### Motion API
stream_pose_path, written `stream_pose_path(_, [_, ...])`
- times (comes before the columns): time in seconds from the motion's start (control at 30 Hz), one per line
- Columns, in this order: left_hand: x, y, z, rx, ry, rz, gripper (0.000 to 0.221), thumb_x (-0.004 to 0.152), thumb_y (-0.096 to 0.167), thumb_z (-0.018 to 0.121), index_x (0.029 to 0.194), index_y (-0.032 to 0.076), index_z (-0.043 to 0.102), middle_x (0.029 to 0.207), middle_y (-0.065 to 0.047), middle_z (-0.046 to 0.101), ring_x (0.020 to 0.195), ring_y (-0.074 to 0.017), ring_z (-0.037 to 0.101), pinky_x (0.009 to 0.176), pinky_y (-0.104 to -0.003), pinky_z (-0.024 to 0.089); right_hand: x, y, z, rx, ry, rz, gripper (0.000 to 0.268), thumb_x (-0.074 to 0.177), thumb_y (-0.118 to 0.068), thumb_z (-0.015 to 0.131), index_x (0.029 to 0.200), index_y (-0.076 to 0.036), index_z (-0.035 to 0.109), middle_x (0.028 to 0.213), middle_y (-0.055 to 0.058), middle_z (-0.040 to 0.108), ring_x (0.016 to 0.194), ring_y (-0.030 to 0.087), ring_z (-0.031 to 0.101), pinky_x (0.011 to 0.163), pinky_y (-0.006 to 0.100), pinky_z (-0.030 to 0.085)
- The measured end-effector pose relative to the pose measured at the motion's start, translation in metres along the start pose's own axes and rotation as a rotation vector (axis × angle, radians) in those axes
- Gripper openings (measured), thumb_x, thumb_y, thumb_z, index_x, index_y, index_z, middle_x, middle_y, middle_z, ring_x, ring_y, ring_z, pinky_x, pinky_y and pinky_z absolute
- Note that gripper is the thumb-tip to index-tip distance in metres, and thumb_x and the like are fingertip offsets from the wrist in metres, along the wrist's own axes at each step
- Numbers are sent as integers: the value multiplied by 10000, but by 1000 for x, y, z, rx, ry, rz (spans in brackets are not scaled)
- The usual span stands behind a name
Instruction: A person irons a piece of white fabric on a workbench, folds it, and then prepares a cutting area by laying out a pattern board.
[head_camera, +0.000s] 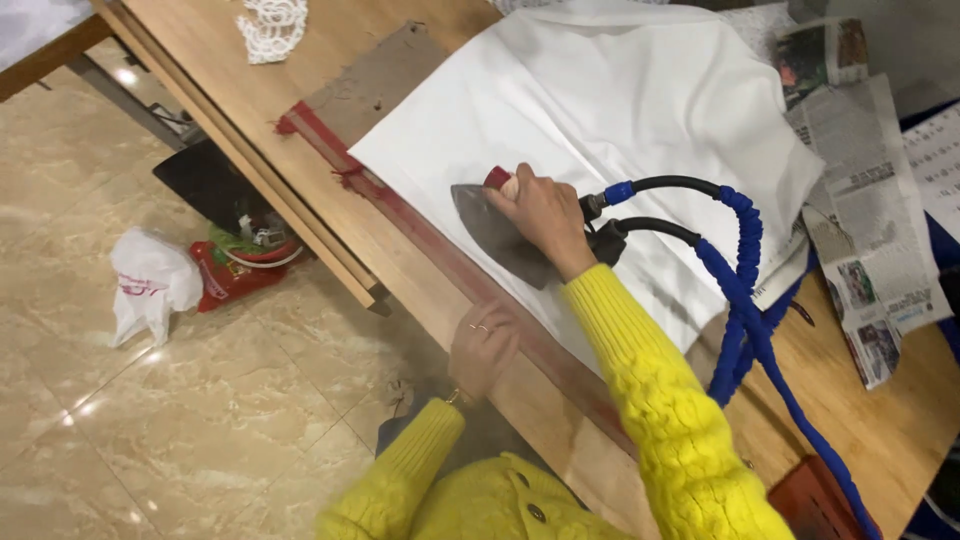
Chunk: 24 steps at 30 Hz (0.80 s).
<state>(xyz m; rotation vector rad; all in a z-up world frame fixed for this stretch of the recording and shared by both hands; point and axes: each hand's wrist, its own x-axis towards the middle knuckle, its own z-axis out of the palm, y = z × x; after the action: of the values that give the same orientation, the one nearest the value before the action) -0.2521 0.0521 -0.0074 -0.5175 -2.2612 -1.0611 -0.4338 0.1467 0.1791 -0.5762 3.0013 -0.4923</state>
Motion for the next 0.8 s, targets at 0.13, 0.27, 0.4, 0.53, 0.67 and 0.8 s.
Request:
stream_pose_path(0.13, [-2, 2, 0, 30, 30, -25, 111, 945, 172, 705, 941, 61, 706, 1026, -83, 690, 1200, -364, 640, 1039, -525, 482, 21, -3, 6, -17, 64, -30, 569, 1000, -619, 574, 983, -52, 609, 784, 270, 718, 815, 425, 756, 743, 504, 562])
stream_pose_path(0.27, [-6, 1, 1, 72, 4, -98, 80, 928, 183, 723, 937, 104, 728, 1033, -39, 699, 1229, -301, 639, 1072, -494, 466, 26, -7, -2, 22, -10, -20, 543, 1005, -570, 593, 1009, -27, 598, 821, 279, 714, 863, 455, 742, 782, 535, 553])
stream_pose_path(0.4, [-8, 0, 5, 71, 3, -112, 81, 938, 203, 710, 949, 123, 724, 1050, -27, 700, 1249, -285, 630, 1077, -484, 463, 21, -12, -4, 36, 1, 0, 552, 993, -583, 579, 1001, -32, 594, 824, 278, 717, 854, 467, 739, 780, 551, 541])
stream_pose_path(0.53, [-7, 2, 4, 51, -1, -106, 82, 939, 212, 708, 938, 131, 719, 1037, -22, 699, 1226, -287, 643, 1057, -477, 477, 18, -15, -7, 44, 11, 1, 562, 995, -578, 589, 1001, -16, 587, 824, 297, 710, 847, 484, 733, 777, 564, 534])
stream_pose_path(0.67, [-5, 3, -1, 4, -15, -66, 104, 946, 237, 693, 916, 138, 708, 1020, -24, 695, 1195, -304, 657, 1018, -483, 488, 18, -17, -5, 19, 18, 38, 605, 984, -631, 573, 1009, -26, 578, 828, 309, 710, 859, 500, 727, 785, 551, 525])
stream_pose_path(0.8, [-4, 2, -11, -63, -60, -40, 83, 933, 226, 702, 918, 144, 706, 1034, -25, 691, 1222, -299, 646, 1020, -493, 481, 17, -26, -7, 4, 18, 80, 605, 977, -622, 580, 1034, -20, 586, 845, 325, 714, 874, 514, 722, 794, 562, 515])
